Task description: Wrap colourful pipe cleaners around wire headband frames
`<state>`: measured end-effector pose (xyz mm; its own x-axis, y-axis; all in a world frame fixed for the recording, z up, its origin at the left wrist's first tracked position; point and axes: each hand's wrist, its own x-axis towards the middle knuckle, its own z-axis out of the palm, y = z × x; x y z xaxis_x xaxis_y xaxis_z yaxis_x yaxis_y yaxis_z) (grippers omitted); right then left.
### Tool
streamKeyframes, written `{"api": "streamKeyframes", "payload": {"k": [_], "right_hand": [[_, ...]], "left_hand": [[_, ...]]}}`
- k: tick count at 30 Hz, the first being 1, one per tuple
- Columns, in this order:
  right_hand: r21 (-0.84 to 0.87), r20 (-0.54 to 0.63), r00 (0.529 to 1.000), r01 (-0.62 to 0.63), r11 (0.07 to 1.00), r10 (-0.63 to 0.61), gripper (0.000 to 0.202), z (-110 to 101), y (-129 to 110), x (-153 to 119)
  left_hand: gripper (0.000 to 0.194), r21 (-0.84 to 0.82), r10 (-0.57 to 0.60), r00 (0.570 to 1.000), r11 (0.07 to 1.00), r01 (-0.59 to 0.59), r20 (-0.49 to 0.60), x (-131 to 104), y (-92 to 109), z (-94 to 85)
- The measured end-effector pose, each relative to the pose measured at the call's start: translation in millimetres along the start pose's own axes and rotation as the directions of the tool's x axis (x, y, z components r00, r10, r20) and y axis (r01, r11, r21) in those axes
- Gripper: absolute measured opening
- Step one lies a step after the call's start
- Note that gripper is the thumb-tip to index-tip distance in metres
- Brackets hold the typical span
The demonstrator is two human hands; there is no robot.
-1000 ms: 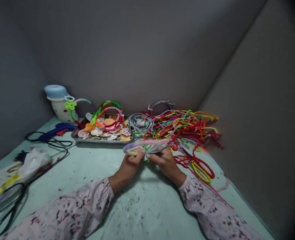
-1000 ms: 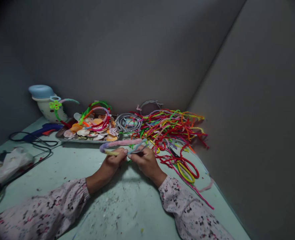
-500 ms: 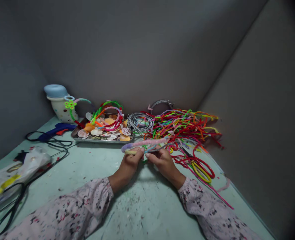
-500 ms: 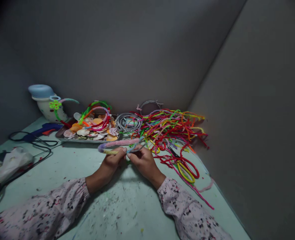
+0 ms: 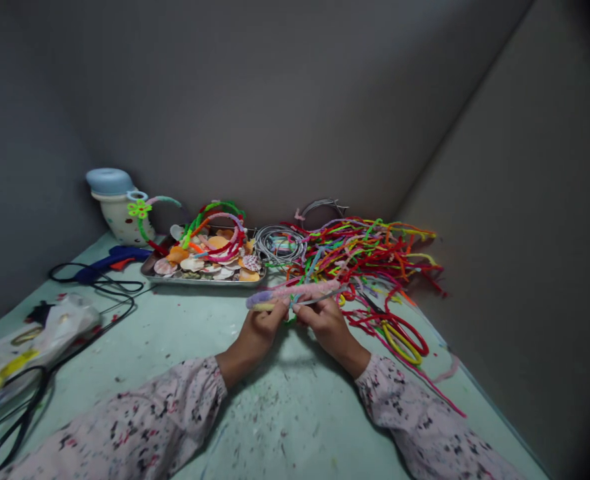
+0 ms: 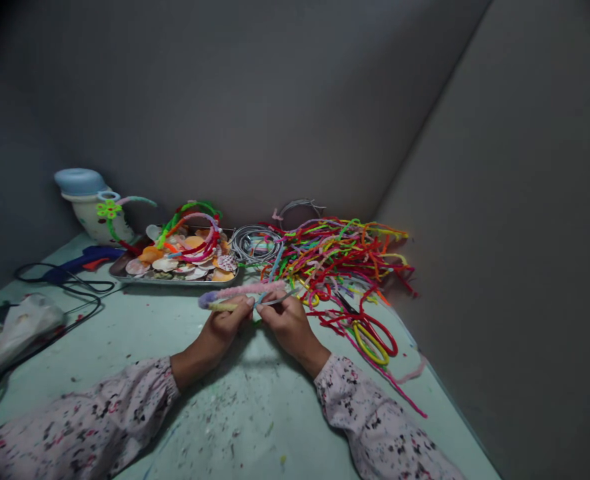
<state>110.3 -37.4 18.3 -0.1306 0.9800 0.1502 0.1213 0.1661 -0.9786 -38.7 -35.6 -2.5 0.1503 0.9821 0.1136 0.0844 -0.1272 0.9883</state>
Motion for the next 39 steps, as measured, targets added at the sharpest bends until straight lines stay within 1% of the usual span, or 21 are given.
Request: {"api": "streamKeyframes", "payload": {"k": [3, 5, 8, 11, 12, 16, 19, 22, 27, 35, 39], "right_hand": [[-0.023, -0.006, 1.0, 0.003, 1.0, -0.004, 0.016, 0, -2, 0], [-0.043, -0.001, 1.0, 0.01, 0.999, -0.01, 0.019, 0, -3, 0], [-0.075, 0.007, 0.999, 0.054, 0.996, -0.053, 0.019, 1, -6, 1], [-0.1, 0.009, 0.993, 0.119, 0.988, -0.119, 0.017, 1, -8, 1], [-0.102, 0.01, 0.992, 0.127, 0.987, -0.127, 0.017, 0, -8, 1], [-0.068, 0.028, 0.995, 0.094, 0.993, -0.092, 0.017, 0, -4, 1], [-0.031, 0.033, 0.996, 0.085, 0.996, -0.084, 0.018, 0, 0, 1], [-0.052, 0.008, 0.996, 0.086, 0.995, -0.086, 0.018, 0, 1, 1], [-0.113, -0.022, 0.996, 0.086, 0.99, -0.089, 0.019, 0, -1, 2], [-0.122, -0.028, 0.993, 0.114, 0.986, -0.118, 0.022, 1, -7, 0], [-0.085, -0.037, 0.995, 0.09, 0.992, -0.093, 0.017, 2, -5, 0]], "left_hand": [[0.032, 0.03, 0.014, 1.0, 0.999, -0.014, 0.004, 1, -10, -0.5], [0.03, 0.053, 0.045, 0.999, 0.998, -0.046, 0.008, 1, -13, -1.0], [0.028, 0.056, 0.108, 0.994, 0.993, -0.108, -0.003, 0, -8, -1.7], [0.027, 0.038, 0.156, 0.986, 0.987, -0.159, 0.057, -1, 1, -2.7], [0.027, 0.035, 0.164, 0.985, 0.986, -0.166, 0.059, -1, 3, -3.0], [0.026, 0.039, 0.16, 0.986, 0.986, -0.161, 0.041, 0, 3, -4.0], [0.026, 0.034, 0.175, 0.983, 0.984, -0.177, 0.061, 1, -1, -3.9], [0.027, 0.033, 0.197, 0.977, 0.979, -0.2, 0.08, 1, 0, -3.1], [0.027, 0.043, 0.175, 0.982, 0.983, -0.178, 0.072, -2, 6, -1.5], [0.028, 0.058, 0.163, 0.984, 0.984, -0.168, 0.075, -5, 7, -1.7], [0.031, 0.061, 0.165, 0.985, 0.984, -0.168, 0.056, -3, 7, -1.2]]}}
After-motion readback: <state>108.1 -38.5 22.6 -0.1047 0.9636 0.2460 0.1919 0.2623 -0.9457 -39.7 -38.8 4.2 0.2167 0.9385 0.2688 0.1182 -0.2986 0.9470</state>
